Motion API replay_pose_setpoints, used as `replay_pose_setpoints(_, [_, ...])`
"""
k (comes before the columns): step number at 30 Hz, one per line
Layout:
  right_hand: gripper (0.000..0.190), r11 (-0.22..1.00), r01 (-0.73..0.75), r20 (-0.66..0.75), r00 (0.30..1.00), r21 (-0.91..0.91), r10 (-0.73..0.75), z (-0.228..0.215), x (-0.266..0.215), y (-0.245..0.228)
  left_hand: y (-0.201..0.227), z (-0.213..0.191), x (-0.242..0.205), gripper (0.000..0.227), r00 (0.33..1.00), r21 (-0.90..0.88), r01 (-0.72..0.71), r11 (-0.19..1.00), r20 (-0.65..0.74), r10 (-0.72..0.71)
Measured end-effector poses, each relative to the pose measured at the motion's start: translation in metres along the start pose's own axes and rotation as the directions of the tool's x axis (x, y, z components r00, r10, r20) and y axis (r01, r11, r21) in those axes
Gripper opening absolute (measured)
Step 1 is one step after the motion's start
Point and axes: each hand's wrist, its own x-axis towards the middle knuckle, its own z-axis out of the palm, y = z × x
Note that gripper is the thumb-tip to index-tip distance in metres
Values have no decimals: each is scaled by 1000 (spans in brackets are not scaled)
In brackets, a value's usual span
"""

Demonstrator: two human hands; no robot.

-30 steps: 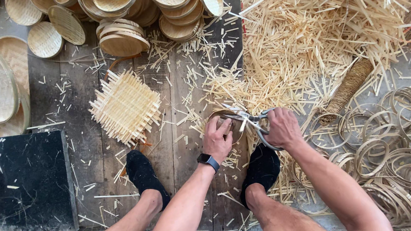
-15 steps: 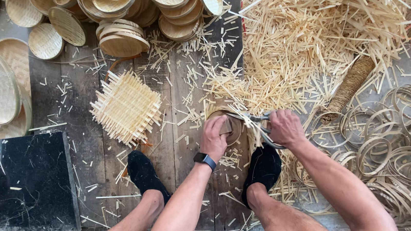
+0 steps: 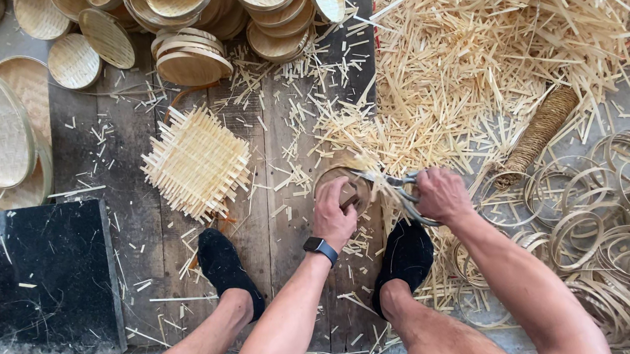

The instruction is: The person weaves a bamboo base for a basket and trims excess bamboo strips using shears.

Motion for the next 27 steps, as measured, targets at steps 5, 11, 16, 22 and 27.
replay_pose_setpoints(5, [44, 1000, 20, -105, 994, -13, -21, 14, -7, 16, 7, 0, -1, 59, 999, -16, 4, 1000, 33, -4])
replay_pose_setpoints(11, [31, 999, 36, -203, 978, -22, -39, 12, -2, -1, 0, -4, 6, 53, 990, -72, -29, 997, 138, 39])
replay_pose_setpoints(16, [39, 999, -21, 17, 1000, 32, 20, 0, -8, 13, 12, -11, 0, 56, 987, 51, 88, 995, 133, -94])
replay_pose_setpoints(22, [52, 995, 93, -258, 961, -39, -100, -15, -5, -2, 1, 6, -5, 51, 994, 50, -85, 995, 75, 81])
replay_pose_setpoints(27, [28, 999, -15, 56, 998, 52, 12, 5, 3, 17, -7, 1, -3, 57, 990, 32, -88, 996, 114, 84])
